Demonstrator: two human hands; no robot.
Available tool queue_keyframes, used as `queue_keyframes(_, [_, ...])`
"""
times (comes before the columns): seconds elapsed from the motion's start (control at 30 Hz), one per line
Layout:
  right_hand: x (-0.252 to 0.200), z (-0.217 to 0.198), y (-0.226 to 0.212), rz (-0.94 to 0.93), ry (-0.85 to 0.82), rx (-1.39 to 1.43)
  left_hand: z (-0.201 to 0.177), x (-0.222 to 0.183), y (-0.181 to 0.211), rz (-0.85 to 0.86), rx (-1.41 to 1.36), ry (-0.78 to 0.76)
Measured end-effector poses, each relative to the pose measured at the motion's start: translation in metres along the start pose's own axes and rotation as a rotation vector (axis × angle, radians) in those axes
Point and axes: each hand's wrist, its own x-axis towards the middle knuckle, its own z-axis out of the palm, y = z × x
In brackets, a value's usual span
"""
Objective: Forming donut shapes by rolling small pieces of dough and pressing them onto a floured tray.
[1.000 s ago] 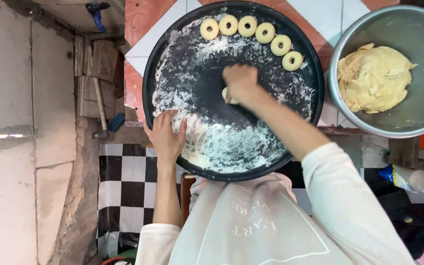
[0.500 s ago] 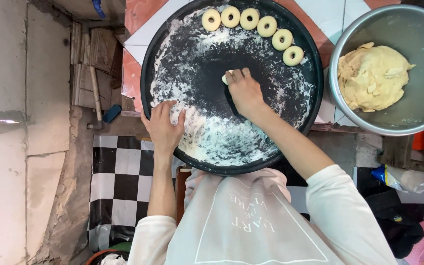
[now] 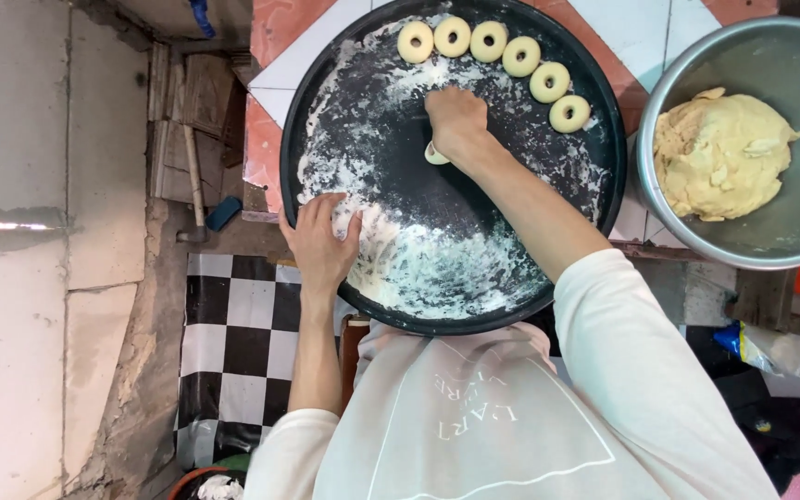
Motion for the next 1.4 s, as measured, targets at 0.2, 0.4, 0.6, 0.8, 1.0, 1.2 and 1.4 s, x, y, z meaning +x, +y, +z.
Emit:
queue_keyframes(0.2, [0.015,0.069,0.013,-0.116,0.404,0.260,-0.005,-0.001,0.002,-0.015,-0.138,0.005])
queue_keyframes(0.4, [-0.082,0.083,0.026,-0.411,0.531,0.046,0.004,-0.005,-0.005,0.014,-0.101,0.010])
queue_keyframes(0.6, [-0.088,0.132,0.021,-0.343,0.967,-0.524,0.004,0.000,-0.003,-0.009,-0.106,-0.010])
queue_keyframes(0.8, [-0.038,0.025,0.023,-0.110,0.219,0.044,0.001,0.002,0.001,-0.015,-0.086,-0.007])
queue_keyframes(1.0, [0.000,0.065,0.021,-0.207,0.422,-0.072,-0.001,0.001,0.001,-0.011,-0.116,0.057])
queue_keyframes(1.2, [-0.063,0.071,0.035,-0.324,0.578,-0.038,0.004,-0.003,-0.002,0.005,-0.100,0.072])
queue_keyframes(1.4, [-0.112,0.106,0.001,-0.133,0.848,-0.386,0.002,0.001,0.001,-0.004,-0.069,0.035])
